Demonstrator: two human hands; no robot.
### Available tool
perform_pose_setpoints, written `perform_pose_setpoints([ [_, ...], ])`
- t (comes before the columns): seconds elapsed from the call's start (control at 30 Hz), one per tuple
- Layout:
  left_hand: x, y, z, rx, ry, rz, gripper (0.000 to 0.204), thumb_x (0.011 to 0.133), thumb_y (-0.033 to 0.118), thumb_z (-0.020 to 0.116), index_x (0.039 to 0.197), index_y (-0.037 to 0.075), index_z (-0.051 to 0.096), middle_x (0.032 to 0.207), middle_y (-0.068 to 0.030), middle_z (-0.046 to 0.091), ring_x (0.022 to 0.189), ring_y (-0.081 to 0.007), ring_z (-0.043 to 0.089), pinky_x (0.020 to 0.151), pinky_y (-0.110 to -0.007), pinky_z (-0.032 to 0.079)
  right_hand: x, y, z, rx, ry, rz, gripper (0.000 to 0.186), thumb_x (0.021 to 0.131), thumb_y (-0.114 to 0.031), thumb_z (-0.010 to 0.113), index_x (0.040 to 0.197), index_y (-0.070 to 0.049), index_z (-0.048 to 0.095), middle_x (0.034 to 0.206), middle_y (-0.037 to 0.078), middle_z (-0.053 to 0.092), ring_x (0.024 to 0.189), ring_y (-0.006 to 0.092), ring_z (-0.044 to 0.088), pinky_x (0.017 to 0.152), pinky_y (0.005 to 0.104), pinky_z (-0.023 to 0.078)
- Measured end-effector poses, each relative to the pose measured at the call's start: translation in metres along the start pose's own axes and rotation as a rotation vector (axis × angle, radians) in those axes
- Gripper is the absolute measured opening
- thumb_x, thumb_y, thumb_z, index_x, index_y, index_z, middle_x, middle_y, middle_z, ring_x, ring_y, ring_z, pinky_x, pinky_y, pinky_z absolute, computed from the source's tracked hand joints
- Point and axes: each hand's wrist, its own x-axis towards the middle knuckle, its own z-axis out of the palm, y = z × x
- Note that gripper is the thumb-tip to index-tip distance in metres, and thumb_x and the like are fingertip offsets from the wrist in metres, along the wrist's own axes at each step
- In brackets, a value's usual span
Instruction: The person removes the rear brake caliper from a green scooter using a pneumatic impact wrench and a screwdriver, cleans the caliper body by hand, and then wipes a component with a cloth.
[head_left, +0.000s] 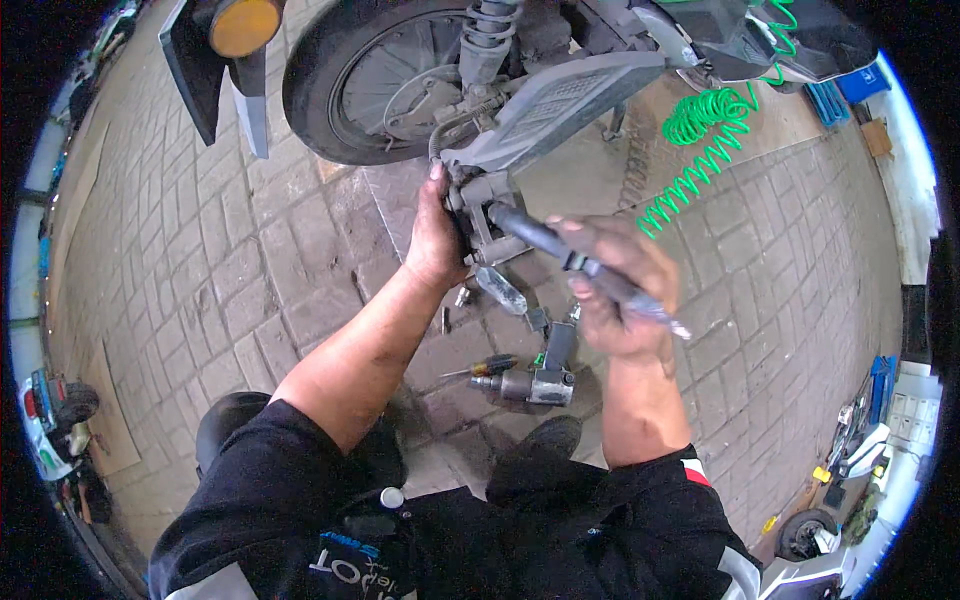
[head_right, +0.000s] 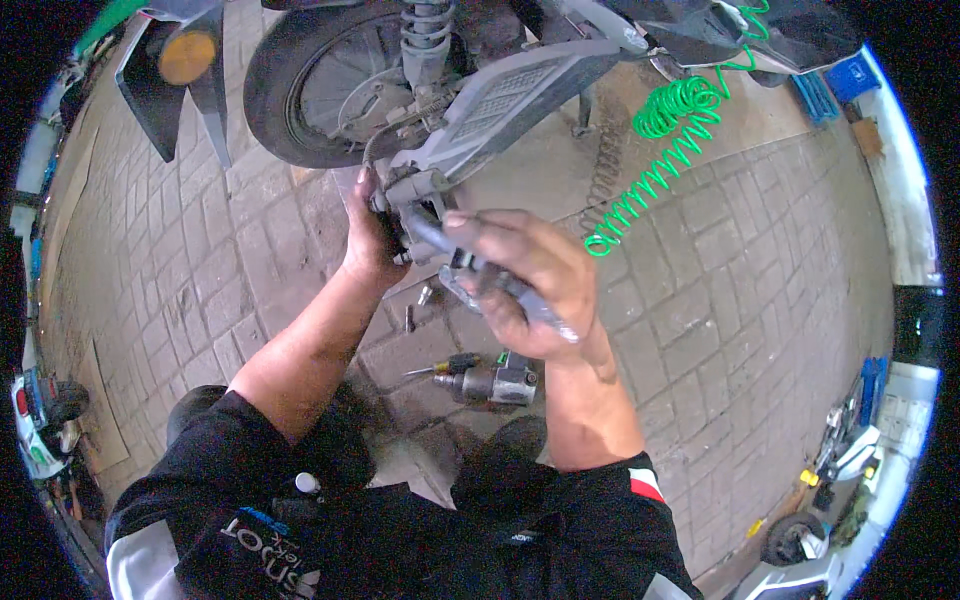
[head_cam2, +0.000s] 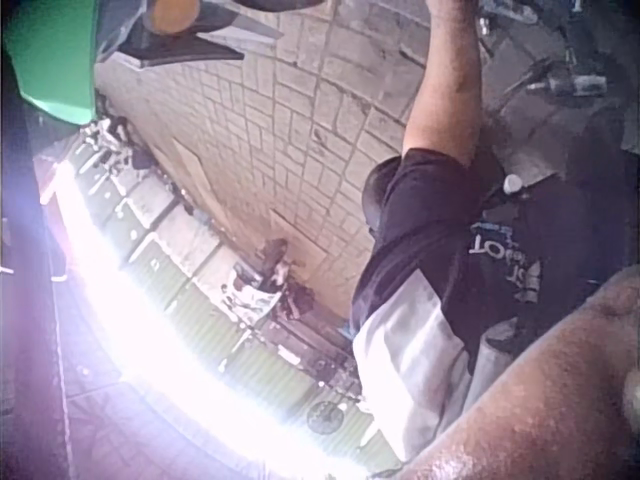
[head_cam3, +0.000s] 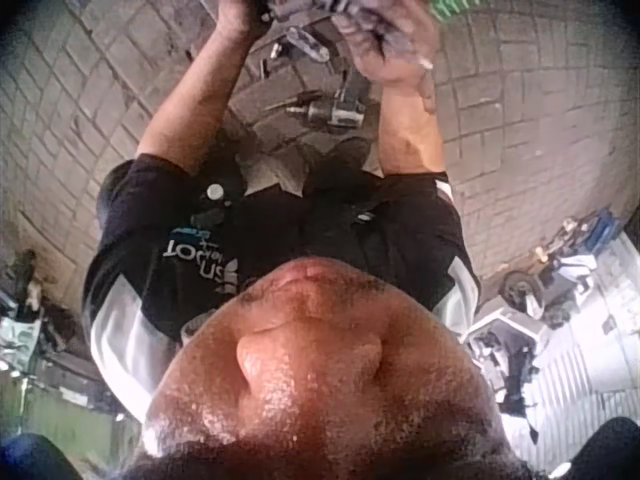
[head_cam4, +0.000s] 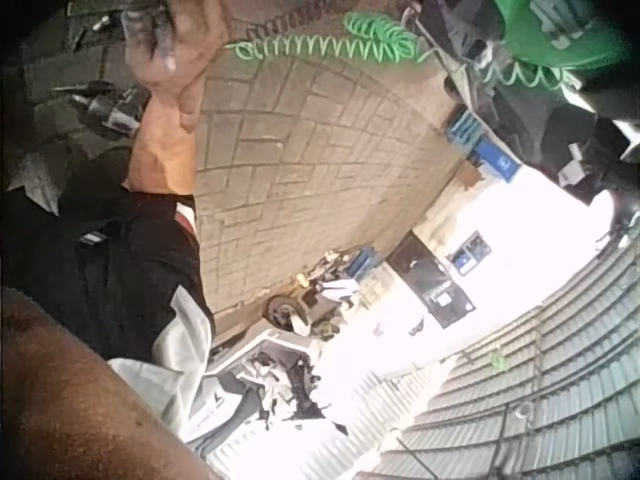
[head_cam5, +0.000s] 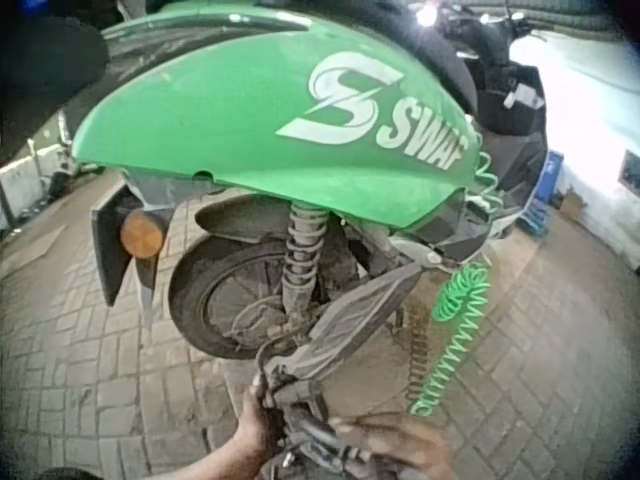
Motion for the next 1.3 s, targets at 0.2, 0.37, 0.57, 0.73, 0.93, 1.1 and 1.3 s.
perform_pose_setpoints([
  [0.2,0.004,0.003,-0.014,0.074,-0.048,-0.006,0.066,0.088,0.063,0.035,0.12,0.007,0.05,0.106,-0.0118,0.061,0.095,-0.0261,0.061,0.084,-0.041,0.05,0.0,0.008,0.002,-0.049,-0.121,-0.009,0.03,0.078,-0.01,0.065,0.108,-0.007,0.061,0.1,0.013,0.066,0.087,0.0294,0.065,0.072,0.0336,0.053],
  [0.37,0.001,0.001,-0.011,0.083,0.054,-0.03,0.07,0.085,0.066,0.034,0.124,0.009,0.05,0.116,-0.0126,0.058,0.106,-0.028,0.056,0.093,-0.041,0.043,-0.002,0.009,0.0,-0.205,-0.283,0.054,0.028,0.078,-0.011,0.066,0.105,-0.004,0.062,0.104,0.014,0.065,0.091,0.0289,0.065,0.073,0.0349,0.053],
  [0.57,0.009,0.003,-0.02,0.045,0.013,0.014,0.063,0.087,0.059,0.04,0.121,0.006,0.05,0.106,-0.012,0.06,0.095,-0.0251,0.06,0.086,-0.039,0.048,-0.001,0.007,0.003,-0.176,-0.24,-0.039,0.029,0.076,-0.01,0.067,0.105,-0.005,0.062,0.104,0.013,0.065,0.09,0.0287,0.065,0.075,0.0333,0.053],
  [0.73,0.002,0.013,-0.002,0.007,-0.026,-0.17,0.072,0.083,0.068,0.036,0.125,0.01,0.048,0.118,-0.0116,0.057,0.105,-0.0267,0.057,0.091,-0.04,0.044,0.003,0.012,0.002,-0.16,-0.289,-0.048,0.035,0.075,-0.009,0.067,0.109,-0.007,0.061,0.108,0.015,0.064,0.088,0.0292,0.065,0.071,0.0331,0.053],
  [0.93,0.004,0.005,-0.022,0.103,0.017,-0.065,0.075,0.08,0.07,0.038,0.124,0.01,0.05,0.116,-0.012,0.059,0.105,-0.0268,0.057,0.092,-0.04,0.044,0.001,0.002,-0.002,-0.064,-0.147,-0.039,0.031,0.078,-0.01,0.066,0.109,-0.007,0.062,0.1,0.016,0.065,0.084,0.0299,0.065,0.069,0.0336,0.052],
  [1.1,0.005,0.017,-0.011,0.231,-0.055,-0.119,0.075,0.082,0.068,0.036,0.125,0.007,0.05,0.114,-0.0123,0.06,0.102,-0.0273,0.059,0.09,-0.041,0.046,0.006,0.008,-0.003,-0.126,-0.3,0.021,0.034,0.077,-0.011,0.066,0.111,-0.01,0.062,0.105,0.011,0.065,0.089,0.0284,0.065,0.074,0.0343,0.052],
  [1.3,0.006,0.022,-0.013,0.274,-0.062,-0.103,0.065,0.088,0.06,0.039,0.119,0.004,0.051,0.106,-0.0131,0.062,0.093,-0.024,0.062,0.083,-0.038,0.051,0.008,0.005,-0.013,-0.115,-0.329,-0.017,0.04,0.071,-0.009,0.066,0.111,-0.007,0.062,0.107,0.011,0.065,0.092,0.0279,0.064,0.076,0.0363,0.052],
])
